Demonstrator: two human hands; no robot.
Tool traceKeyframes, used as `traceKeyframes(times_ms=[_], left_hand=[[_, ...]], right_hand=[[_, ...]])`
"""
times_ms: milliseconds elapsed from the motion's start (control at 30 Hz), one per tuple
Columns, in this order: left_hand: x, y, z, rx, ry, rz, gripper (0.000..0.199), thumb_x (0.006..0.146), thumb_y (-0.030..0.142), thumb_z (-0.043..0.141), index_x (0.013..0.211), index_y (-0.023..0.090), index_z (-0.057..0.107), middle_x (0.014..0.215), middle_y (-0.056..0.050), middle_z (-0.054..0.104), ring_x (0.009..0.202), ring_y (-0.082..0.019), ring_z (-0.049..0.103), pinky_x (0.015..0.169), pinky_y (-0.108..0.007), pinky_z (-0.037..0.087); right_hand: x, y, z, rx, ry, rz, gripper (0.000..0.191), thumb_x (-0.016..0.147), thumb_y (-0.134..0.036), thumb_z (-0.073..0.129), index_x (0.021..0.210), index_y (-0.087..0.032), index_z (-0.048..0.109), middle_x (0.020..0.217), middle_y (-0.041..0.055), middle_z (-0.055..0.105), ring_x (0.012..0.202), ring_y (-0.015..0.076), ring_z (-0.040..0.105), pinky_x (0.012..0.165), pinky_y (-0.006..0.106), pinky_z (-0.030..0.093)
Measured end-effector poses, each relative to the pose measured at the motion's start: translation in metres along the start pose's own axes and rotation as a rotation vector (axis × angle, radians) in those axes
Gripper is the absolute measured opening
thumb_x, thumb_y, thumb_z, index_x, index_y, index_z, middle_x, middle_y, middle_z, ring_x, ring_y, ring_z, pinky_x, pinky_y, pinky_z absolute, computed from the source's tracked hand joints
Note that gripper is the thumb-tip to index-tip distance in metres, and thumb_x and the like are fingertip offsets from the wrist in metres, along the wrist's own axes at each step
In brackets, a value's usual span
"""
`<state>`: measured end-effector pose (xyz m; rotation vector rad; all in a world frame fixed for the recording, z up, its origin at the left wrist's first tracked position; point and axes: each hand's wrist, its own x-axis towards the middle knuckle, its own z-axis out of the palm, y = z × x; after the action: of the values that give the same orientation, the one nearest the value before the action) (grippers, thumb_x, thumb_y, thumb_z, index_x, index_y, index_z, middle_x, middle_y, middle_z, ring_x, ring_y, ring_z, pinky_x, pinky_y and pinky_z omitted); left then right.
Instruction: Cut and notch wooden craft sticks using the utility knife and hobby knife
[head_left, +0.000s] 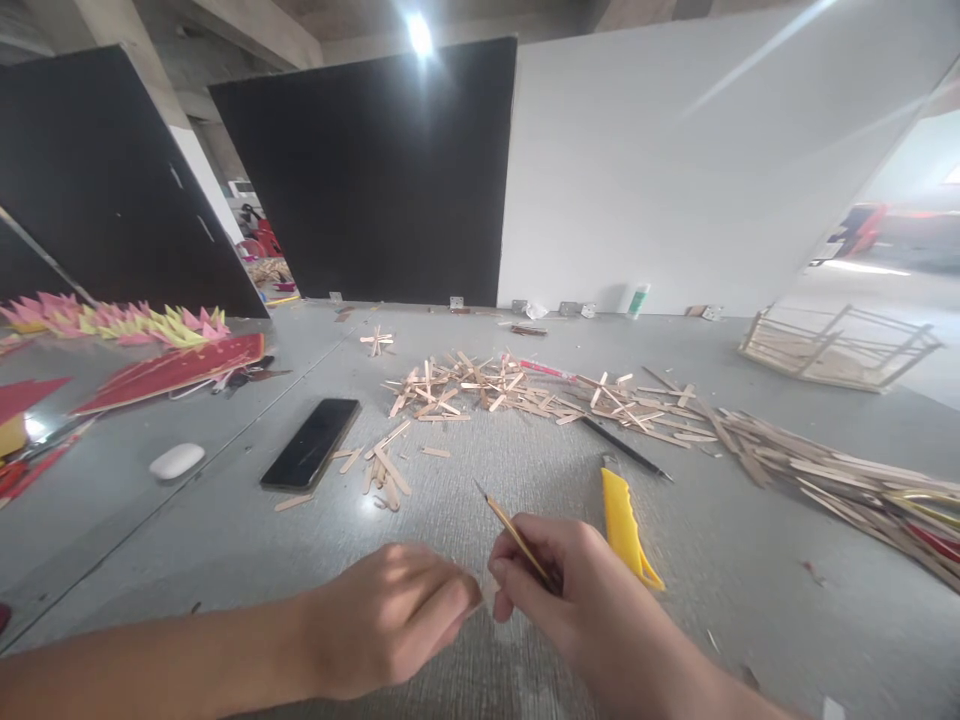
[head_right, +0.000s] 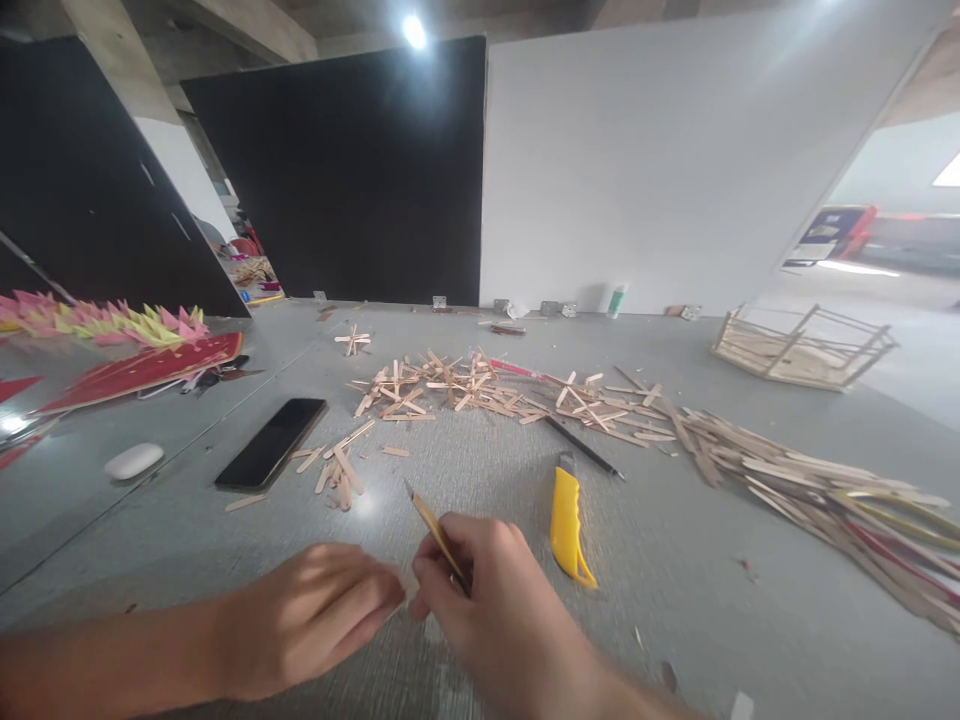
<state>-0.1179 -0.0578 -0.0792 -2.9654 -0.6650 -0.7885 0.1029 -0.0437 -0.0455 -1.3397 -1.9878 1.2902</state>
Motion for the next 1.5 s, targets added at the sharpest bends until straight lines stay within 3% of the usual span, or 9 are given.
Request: traceKeyframes(times_ms=[200, 433, 567, 700, 867, 1100, 1300, 1500], left_hand=[[0.001, 0.007, 0.001, 0.123, 0.018, 0.027, 0.024, 0.095, -0.002, 0.039, 0.095, 0.013, 0.058, 0.071, -0.002, 0.061, 0.056, -0.016, 0.055, 0.05, -0.029, 0.048], [0.0, 0.005, 0.004, 0.005, 0.054, -0.115, 0.025, 0.098, 0.001, 0.034, 0.094, 0.017, 0.052, 0.072, 0.0, 0.061, 0.054, -0.014, 0.054, 0.052, -0.027, 0.046], [-0.002, 0.004, 0.002, -0.156, 0.037, -0.31, 0.019, 0.101, 0.008, 0.037, 0.097, 0.019, 0.051, 0.072, 0.001, 0.061, 0.055, -0.013, 0.053, 0.055, -0.026, 0.046], [-0.002, 0.005, 0.0, -0.319, 0.026, -0.479, 0.014, 0.105, 0.019, 0.043, 0.099, 0.02, 0.055, 0.073, 0.001, 0.063, 0.059, -0.013, 0.057, 0.052, -0.024, 0.042], [-0.001, 0.005, -0.001, -0.429, -0.006, -0.535, 0.014, 0.105, 0.022, 0.046, 0.106, 0.02, 0.06, 0.078, -0.001, 0.067, 0.063, -0.014, 0.06, 0.056, -0.025, 0.044], [-0.002, 0.005, -0.001, -0.445, -0.064, -0.6, 0.012, 0.105, 0.023, 0.045, 0.096, 0.022, 0.053, 0.073, 0.002, 0.062, 0.06, -0.013, 0.059, 0.052, -0.023, 0.042], [-0.001, 0.006, -0.002, -0.449, 0.063, -0.577, 0.012, 0.105, 0.018, 0.04, 0.096, 0.023, 0.047, 0.071, 0.002, 0.061, 0.061, -0.013, 0.059, 0.055, -0.024, 0.045], [0.002, 0.015, -0.012, -0.545, 0.196, -0.634, 0.017, 0.107, 0.019, 0.037, 0.104, 0.022, 0.053, 0.072, 0.002, 0.058, 0.063, -0.013, 0.059, 0.059, -0.023, 0.05]], right_hand=[[-0.001, 0.001, 0.004, 0.0, -0.016, 0.0, 0.021, 0.092, -0.017, 0.055, 0.073, -0.02, 0.063, 0.067, -0.001, 0.072, 0.055, 0.0102, 0.046, 0.051, 0.025, 0.034], [0.001, -0.001, -0.005, -0.049, 0.002, -0.01, 0.025, 0.095, -0.022, 0.054, 0.073, -0.021, 0.064, 0.063, -0.0031, 0.064, 0.053, 0.0099, 0.042, 0.05, 0.026, 0.03], [0.001, 0.001, -0.01, -0.082, 0.034, -0.01, 0.027, 0.096, -0.027, 0.053, 0.073, -0.021, 0.065, 0.059, -0.0054, 0.051, 0.052, 0.0098, 0.036, 0.05, 0.027, 0.027], [0.002, 0.003, -0.014, -0.099, 0.049, -0.006, 0.027, 0.097, -0.029, 0.051, 0.076, -0.022, 0.065, 0.061, -0.0054, 0.052, 0.052, 0.0098, 0.034, 0.049, 0.027, 0.027], [0.002, 0.002, -0.016, -0.115, 0.071, -0.009, 0.027, 0.098, -0.03, 0.051, 0.076, -0.023, 0.065, 0.061, -0.0049, 0.051, 0.053, 0.0103, 0.036, 0.049, 0.026, 0.027], [0.0, 0.001, -0.015, -0.128, 0.06, -0.026, 0.025, 0.097, -0.029, 0.051, 0.076, -0.023, 0.063, 0.061, -0.0053, 0.051, 0.051, 0.0102, 0.036, 0.047, 0.026, 0.029], [0.0, 0.002, -0.017, -0.125, 0.085, -0.03, 0.028, 0.099, -0.034, 0.049, 0.076, -0.024, 0.062, 0.059, -0.0058, 0.042, 0.053, 0.0119, 0.035, 0.049, 0.027, 0.028], [-0.001, -0.002, -0.017, -0.027, 0.118, -0.101, 0.025, 0.099, -0.038, 0.048, 0.083, -0.024, 0.06, 0.067, -0.0033, 0.054, 0.057, 0.013, 0.033, 0.051, 0.028, 0.027]])
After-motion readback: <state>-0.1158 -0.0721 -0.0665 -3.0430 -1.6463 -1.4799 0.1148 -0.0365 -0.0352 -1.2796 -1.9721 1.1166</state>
